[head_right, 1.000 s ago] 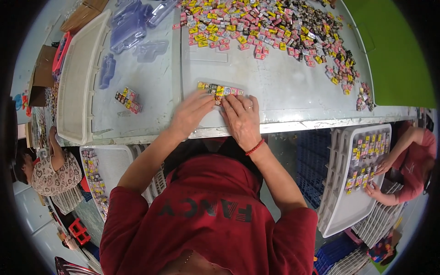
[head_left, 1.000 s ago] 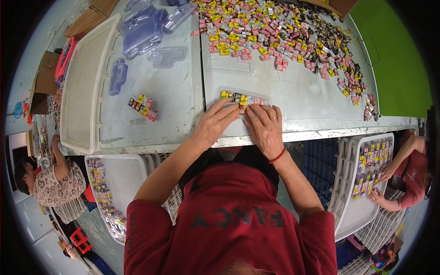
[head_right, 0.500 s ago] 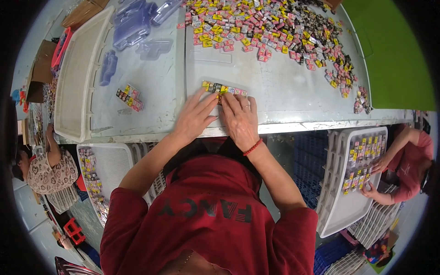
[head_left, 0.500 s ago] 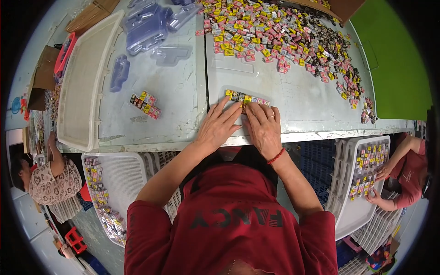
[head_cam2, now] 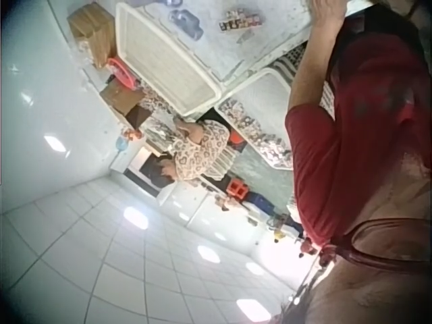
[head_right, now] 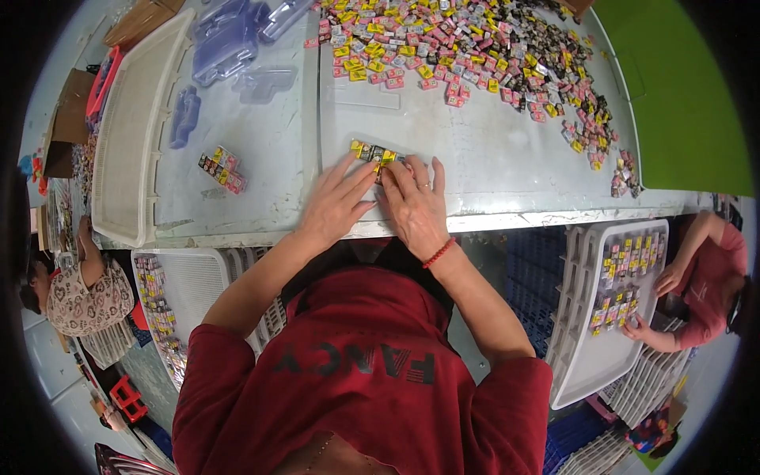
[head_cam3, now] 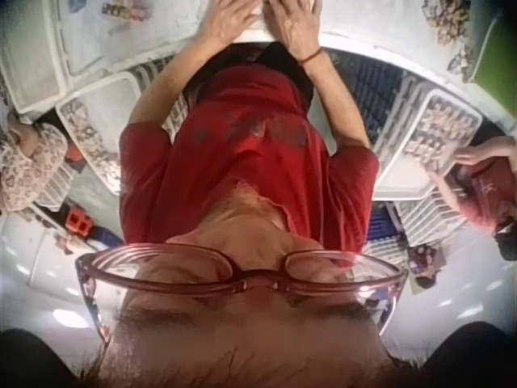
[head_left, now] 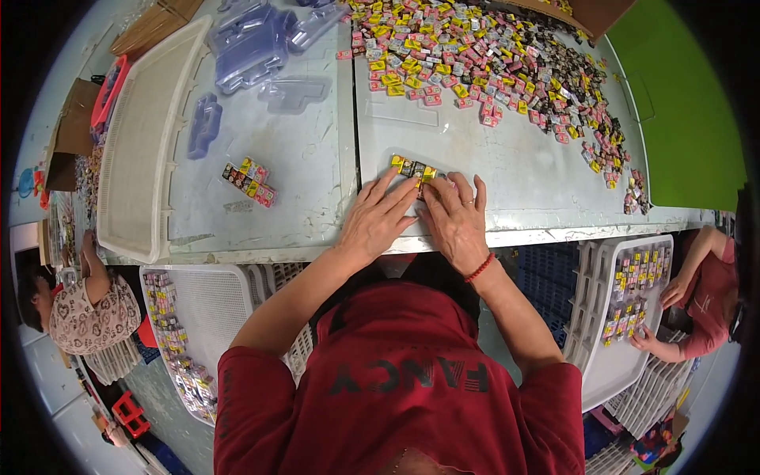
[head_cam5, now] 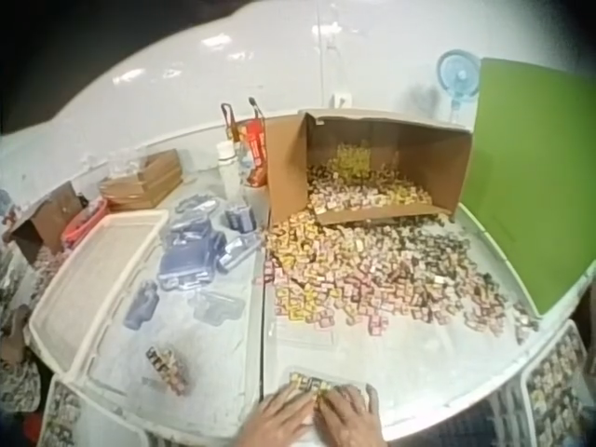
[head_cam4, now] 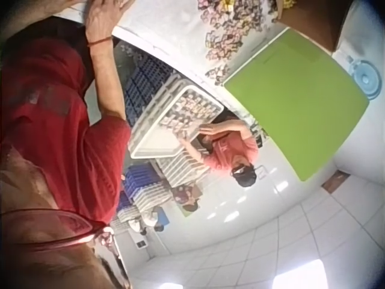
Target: Sort small colorful toy pieces and place them into clear plastic containers for packaging.
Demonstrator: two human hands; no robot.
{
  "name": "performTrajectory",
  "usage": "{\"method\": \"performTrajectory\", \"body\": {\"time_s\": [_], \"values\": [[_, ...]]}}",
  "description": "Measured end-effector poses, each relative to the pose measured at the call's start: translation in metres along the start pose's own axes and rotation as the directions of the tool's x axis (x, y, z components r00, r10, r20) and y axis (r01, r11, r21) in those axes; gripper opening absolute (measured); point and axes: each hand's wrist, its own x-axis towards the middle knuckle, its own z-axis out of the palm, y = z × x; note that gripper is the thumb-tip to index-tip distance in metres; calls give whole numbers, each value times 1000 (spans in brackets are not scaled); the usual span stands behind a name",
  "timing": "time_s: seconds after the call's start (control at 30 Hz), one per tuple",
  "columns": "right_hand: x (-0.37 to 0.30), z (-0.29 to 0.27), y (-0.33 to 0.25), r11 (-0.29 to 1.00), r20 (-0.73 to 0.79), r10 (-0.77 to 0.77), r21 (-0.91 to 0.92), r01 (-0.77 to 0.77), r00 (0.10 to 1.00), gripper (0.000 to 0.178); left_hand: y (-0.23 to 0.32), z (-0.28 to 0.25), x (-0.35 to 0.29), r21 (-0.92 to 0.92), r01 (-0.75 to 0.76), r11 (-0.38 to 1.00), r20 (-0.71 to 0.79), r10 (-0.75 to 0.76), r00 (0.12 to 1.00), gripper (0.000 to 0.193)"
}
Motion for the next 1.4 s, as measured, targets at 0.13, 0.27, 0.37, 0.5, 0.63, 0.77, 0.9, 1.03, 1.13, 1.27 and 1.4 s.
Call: {"method": "performTrajectory", "body": {"time_s": [0.13,0.27,0.37,0.5,0.63,0.77,0.9,1.03,1.13,1.27,1.4], "values": [[-7,6,6,999,-28,-6,54,7,1000,47,-1,1,1,2,3,1000,18,-3,1000,48],[-5,-10,10,990,-62,-20,135,28,998,52,0,-2,0,-8,-25,1000,3,25,1000,46],[-5,-23,19,984,-208,40,180,-2,977,44,-3,-3,-1,-130,4,992,-36,-8,999,42],[-10,-22,31,976,-159,160,172,-132,974,17,-22,-11,14,-110,17,994,-188,-37,981,34],[-1,-10,19,897,-93,340,330,-293,936,13,-36,-3,45,-18,8,1000,-232,-12,973,25],[5,-4,27,877,-56,378,341,-338,924,13,-44,8,53,-96,-1,995,-12,0,1000,22],[12,-7,37,892,-44,318,352,-283,947,19,-35,-7,58,-162,258,953,138,-237,962,22],[14,-13,19,985,-184,106,152,-78,977,31,-28,-17,54,-211,480,851,285,-416,864,20],[-4,-7,-8,998,-83,-2,64,8,997,36,-27,-18,50,-286,554,782,285,-482,828,18],[-14,1,-13,1000,-35,7,22,-6,999,41,-30,-14,59,-253,541,802,321,-458,829,23],[-11,-4,-18,999,10,-15,-41,16,1000,41,-27,-3,75,-219,451,865,227,-405,886,24]]}}
